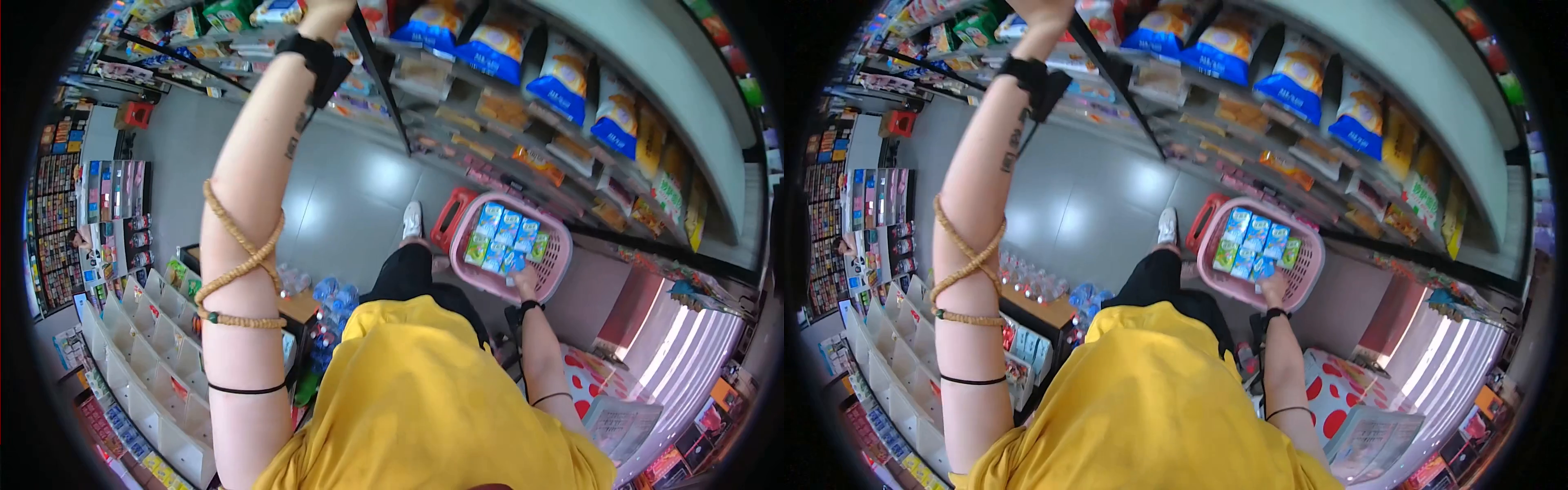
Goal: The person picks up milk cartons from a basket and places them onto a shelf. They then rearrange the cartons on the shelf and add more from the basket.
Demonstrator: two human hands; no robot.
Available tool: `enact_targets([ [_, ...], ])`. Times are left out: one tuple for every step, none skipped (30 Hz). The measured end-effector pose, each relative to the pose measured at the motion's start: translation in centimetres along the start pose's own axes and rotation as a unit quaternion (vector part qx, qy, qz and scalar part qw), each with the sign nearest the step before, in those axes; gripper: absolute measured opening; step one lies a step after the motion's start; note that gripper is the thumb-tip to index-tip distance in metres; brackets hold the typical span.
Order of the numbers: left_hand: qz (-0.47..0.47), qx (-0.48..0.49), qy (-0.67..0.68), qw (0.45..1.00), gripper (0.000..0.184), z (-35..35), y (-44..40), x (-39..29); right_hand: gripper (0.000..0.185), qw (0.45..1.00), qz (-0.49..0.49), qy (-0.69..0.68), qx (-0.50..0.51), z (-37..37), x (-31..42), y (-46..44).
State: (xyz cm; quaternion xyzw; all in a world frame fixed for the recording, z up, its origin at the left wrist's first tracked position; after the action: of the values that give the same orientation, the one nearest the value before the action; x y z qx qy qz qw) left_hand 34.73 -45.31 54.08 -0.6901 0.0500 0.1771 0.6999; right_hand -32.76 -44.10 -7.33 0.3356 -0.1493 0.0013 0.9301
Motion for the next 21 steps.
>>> enact_targets([
  [0.042,0.024,0.015,0.999,0.037,0.1,0.0,0.1,0.05,1.0,0.002,-0.01,0.001,0.3,0.1,0.0],
  [0.083,0.047,0.033,0.995,0.036,-0.1,0.1,0.3,0.049,1.0,0.006,-0.02,0.0,0.6,0.0,0.2],
  [0.036,0.036,0.025,0.998,0.032,-0.2,0.1,0.4,0.053,0.999,-0.011,-0.039,0.029,1.1,0.4,0.7],
  [-0.011,0.022,0.014,1.0,0.029,-0.4,0.1,0.7,0.055,0.997,0.027,-0.049,0.056,1.5,1.3,1.1],
  [0.011,0.014,0.021,1.0,0.031,-0.4,-0.1,0.6,0.058,0.996,0.028,-0.07,0.046,2.7,2.5,2.3],
  [0.032,0.007,0.027,0.999,0.033,-0.1,-0.1,0.3,0.057,0.991,0.005,-0.122,0.057,3.5,3.5,3.3],
  [0.037,0.009,0.018,0.999,0.033,0.0,-0.2,0.2,0.051,0.984,-0.029,-0.152,0.089,5.1,5.9,5.5],
  [0.043,0.013,0.007,0.999,0.034,0.1,-0.3,0.1,0.05,0.951,0.009,-0.283,0.122,2.5,4.5,3.7],
  [0.058,0.018,0.004,0.998,0.034,0.2,-0.3,0.1,0.053,0.916,0.039,-0.368,0.153,1.7,5.1,3.8],
  [0.074,0.025,0.0,0.997,0.034,0.1,-0.3,0.3,0.054,0.909,-0.014,-0.336,0.247,2.9,7.1,6.3],
  [0.101,0.049,-0.003,0.994,0.034,-0.1,-0.1,0.7,0.052,0.922,-0.046,-0.297,0.244,6.7,11.4,10.8],
  [0.105,0.053,0.003,0.993,0.034,0.0,-0.1,0.5,0.051,0.933,-0.08,-0.258,0.24,9.2,14.0,13.8],
  [0.106,0.053,-0.006,0.993,0.033,-0.1,-0.1,0.5,0.052,0.922,-0.039,-0.276,0.27,8.5,14.4,13.3],
  [0.106,0.051,-0.017,0.993,0.033,-0.2,0.0,0.7,0.054,0.908,0.003,-0.291,0.3,7.2,14.5,12.6],
  [0.107,0.05,-0.021,0.993,0.033,-0.2,0.0,0.7,0.055,0.891,0.045,-0.307,0.33,6.3,15.1,12.1],
  [0.111,0.049,-0.015,0.992,0.034,-0.2,0.1,0.6,0.056,0.869,0.074,-0.33,0.36,6.2,16.3,12.0],
  [0.115,0.053,-0.01,0.992,0.034,-0.1,0.0,0.5,0.057,0.845,0.103,-0.353,0.389,6.1,17.7,12.1],
  [0.119,0.058,-0.005,0.991,0.035,0.0,0.0,0.5,0.059,0.818,0.131,-0.375,0.416,6.1,19.0,12.4],
  [0.109,0.054,-0.006,0.993,0.036,0.1,-0.1,0.3,0.065,0.795,0.141,-0.411,0.423,6.8,20.5,12.3],
  [0.107,0.056,0.0,0.993,0.036,0.1,-0.1,0.4,0.066,0.776,0.173,-0.429,0.428,8.9,23.2,13.6],
  [0.098,0.05,0.005,0.994,0.036,0.1,-0.1,0.4,0.068,0.757,0.205,-0.447,0.431,11.2,25.7,14.7],
])
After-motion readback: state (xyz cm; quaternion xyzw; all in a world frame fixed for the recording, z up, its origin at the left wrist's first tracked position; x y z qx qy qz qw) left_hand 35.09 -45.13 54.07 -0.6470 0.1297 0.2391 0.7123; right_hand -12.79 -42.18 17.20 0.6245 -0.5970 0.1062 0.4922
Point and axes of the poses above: each hand's wrist, its own y-axis away from the middle knuckle, its own z-axis out of the back of the hand, x = y × z, the point moved 7 cm from there along -y, towards the middle knuckle, and after that the axes turned 5 degrees about -y, right-handed, at the moved point
